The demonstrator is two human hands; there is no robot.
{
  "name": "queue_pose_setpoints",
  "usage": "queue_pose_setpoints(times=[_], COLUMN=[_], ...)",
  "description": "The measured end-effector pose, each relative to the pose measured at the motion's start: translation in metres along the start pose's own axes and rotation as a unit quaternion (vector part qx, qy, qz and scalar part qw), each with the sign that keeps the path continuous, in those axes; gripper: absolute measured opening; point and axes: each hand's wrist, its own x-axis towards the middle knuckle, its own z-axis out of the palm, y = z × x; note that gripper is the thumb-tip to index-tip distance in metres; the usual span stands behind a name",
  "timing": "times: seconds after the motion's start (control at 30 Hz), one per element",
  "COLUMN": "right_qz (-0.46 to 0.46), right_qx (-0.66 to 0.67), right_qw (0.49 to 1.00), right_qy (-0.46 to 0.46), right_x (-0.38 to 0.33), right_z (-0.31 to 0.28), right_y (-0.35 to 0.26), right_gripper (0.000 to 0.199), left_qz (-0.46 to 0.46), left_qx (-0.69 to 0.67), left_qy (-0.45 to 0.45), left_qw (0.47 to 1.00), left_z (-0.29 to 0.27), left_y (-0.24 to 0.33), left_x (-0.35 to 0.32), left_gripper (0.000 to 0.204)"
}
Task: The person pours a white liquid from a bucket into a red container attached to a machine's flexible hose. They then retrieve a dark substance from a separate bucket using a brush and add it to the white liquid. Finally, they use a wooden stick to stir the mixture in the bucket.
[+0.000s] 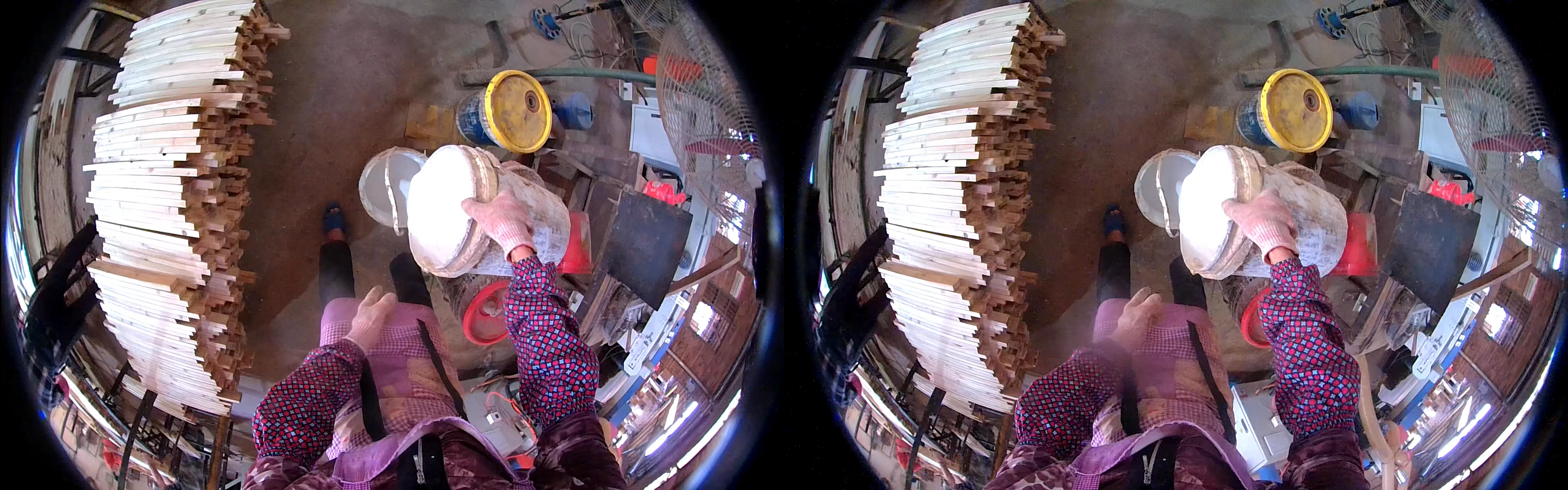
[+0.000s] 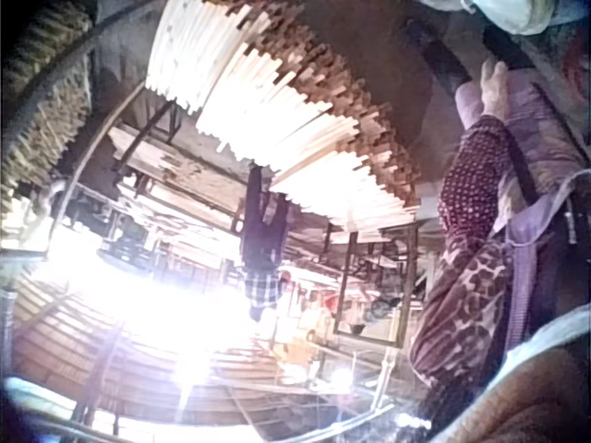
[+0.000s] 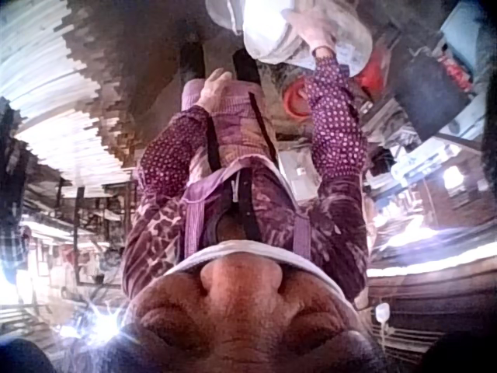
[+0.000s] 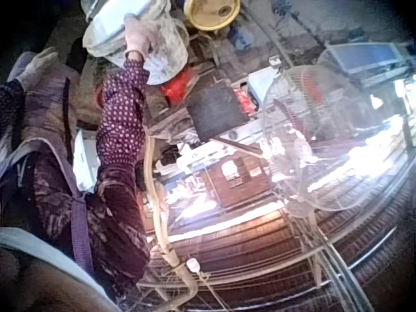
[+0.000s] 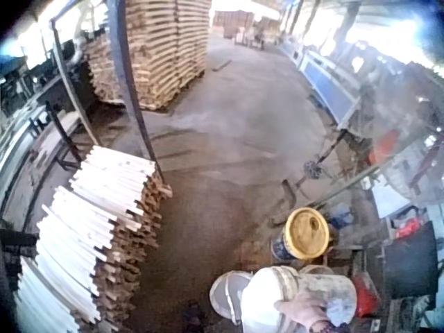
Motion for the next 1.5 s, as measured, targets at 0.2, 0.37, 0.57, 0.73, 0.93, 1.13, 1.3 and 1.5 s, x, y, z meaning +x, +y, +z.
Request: queue_pose_setpoints(times=[0.2,0.37,0.57,0.73,0.93,1.13,1.3,1.5], right_qz=[0.002,-0.009,-0.007,-0.012,-0.031,-0.037,-0.267,-0.156], right_qx=[-0.013,0.007,-0.001,0.039,0.025,0.129,0.031,0.316], right_qw=[0.999,1.0,1.0,0.999,0.998,0.991,0.961,0.933], right_qy=[0.053,-0.004,0.027,-0.009,0.057,-0.014,0.06,0.07], right_x=[0.01,0.003,-0.012,-0.015,-0.022,-0.03,0.012,-0.005], right_z=[0.0,-0.016,-0.019,-0.031,-0.032,-0.05,-0.021,-0.007], right_y=[0.027,0.059,0.084,0.113,0.131,0.183,0.177,0.198], right_gripper=[0.079,0.071,0.076,0.076,0.068,0.058,0.054,0.04], left_qz=[0.02,0.067,0.019,0.078,0.231,0.562,0.634,0.644], left_qx=[-0.012,0.055,0.092,0.123,0.078,0.311,0.349,0.37], left_qy=[-0.014,0.004,-0.039,-0.042,-0.134,-0.167,-0.211,-0.246], left_qw=[1.0,0.996,0.995,0.988,0.96,0.748,0.657,0.623], left_z=[0.004,0.0,0.026,0.05,0.1,0.187,0.245,0.301], left_y=[-0.004,-0.011,0.004,0.009,0.026,0.062,0.109,0.1], left_x=[0.005,0.01,-0.011,-0.028,-0.056,-0.074,-0.025,0.003], left_gripper=[0.064,0.062,0.073,0.07,0.069,0.058,0.055,0.057])
